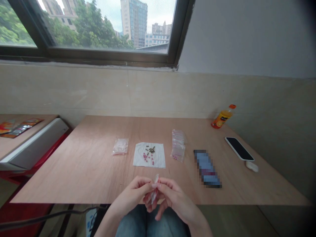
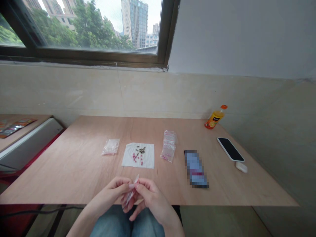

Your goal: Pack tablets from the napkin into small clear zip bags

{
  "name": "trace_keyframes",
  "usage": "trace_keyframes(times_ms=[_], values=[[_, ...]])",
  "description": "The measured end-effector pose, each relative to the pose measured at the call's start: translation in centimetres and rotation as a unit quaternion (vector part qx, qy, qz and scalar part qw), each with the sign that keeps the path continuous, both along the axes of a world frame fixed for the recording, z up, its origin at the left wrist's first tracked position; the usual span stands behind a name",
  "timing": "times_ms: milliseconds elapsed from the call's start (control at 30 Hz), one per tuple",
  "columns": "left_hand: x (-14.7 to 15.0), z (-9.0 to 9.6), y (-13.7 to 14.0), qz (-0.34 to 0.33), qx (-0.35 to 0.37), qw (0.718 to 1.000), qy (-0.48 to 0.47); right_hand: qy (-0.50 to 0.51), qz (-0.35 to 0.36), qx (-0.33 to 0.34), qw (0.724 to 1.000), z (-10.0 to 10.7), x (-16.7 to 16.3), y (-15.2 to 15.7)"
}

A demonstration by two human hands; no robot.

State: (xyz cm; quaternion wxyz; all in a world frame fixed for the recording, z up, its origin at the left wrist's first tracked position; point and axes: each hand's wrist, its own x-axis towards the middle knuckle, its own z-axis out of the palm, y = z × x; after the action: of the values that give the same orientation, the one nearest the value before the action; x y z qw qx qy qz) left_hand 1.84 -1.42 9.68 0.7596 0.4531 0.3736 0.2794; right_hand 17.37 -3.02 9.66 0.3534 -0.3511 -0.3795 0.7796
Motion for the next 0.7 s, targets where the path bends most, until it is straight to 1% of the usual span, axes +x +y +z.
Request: trace_keyframes(times_ms=[67,133,200,300,367,467,500,567,633,700], values=[[0.1,-0.1,0.1,0.021,0.066,0.997,0.04,-0.023,-0.028,0.009,0.999,-0.1,-0.2,0.2],[0.0,0.0,0.0,0.035,0.139,0.985,0.1,-0.056,-0.055,0.024,0.997,-0.3,-0.4,0.2],[0.0,0.2,-0.1,0.039,0.208,0.962,0.175,-0.1,-0.078,0.048,0.991,-0.6,-0.6,0.3],[0.2,0.2,-0.4,0.039,0.287,0.914,0.286,-0.175,-0.097,0.087,0.976,-1.3,-0.8,0.3],[0.5,-0.1,-0.5,0.034,0.314,0.887,0.336,-0.22,-0.102,0.106,0.964,-1.7,-0.8,0.3],[0.7,-0.6,-0.6,0.024,0.332,0.862,0.382,-0.269,-0.118,0.133,0.947,-2.1,-0.8,0.2],[0.7,-0.7,-0.6,0.018,0.333,0.857,0.392,-0.279,-0.125,0.137,0.942,-2.2,-0.8,0.2],[0.7,-0.6,-0.5,0.005,0.326,0.858,0.397,-0.287,-0.134,0.136,0.939,-2.3,-0.7,0.2],[0.6,-0.5,-0.3,-0.011,0.323,0.86,0.395,-0.28,-0.127,0.126,0.943,-2.6,-0.6,0.2],[0.6,-0.3,-0.1,-0.023,0.337,0.849,0.406,-0.267,-0.116,0.117,0.95,-3.0,-0.5,0.3]])
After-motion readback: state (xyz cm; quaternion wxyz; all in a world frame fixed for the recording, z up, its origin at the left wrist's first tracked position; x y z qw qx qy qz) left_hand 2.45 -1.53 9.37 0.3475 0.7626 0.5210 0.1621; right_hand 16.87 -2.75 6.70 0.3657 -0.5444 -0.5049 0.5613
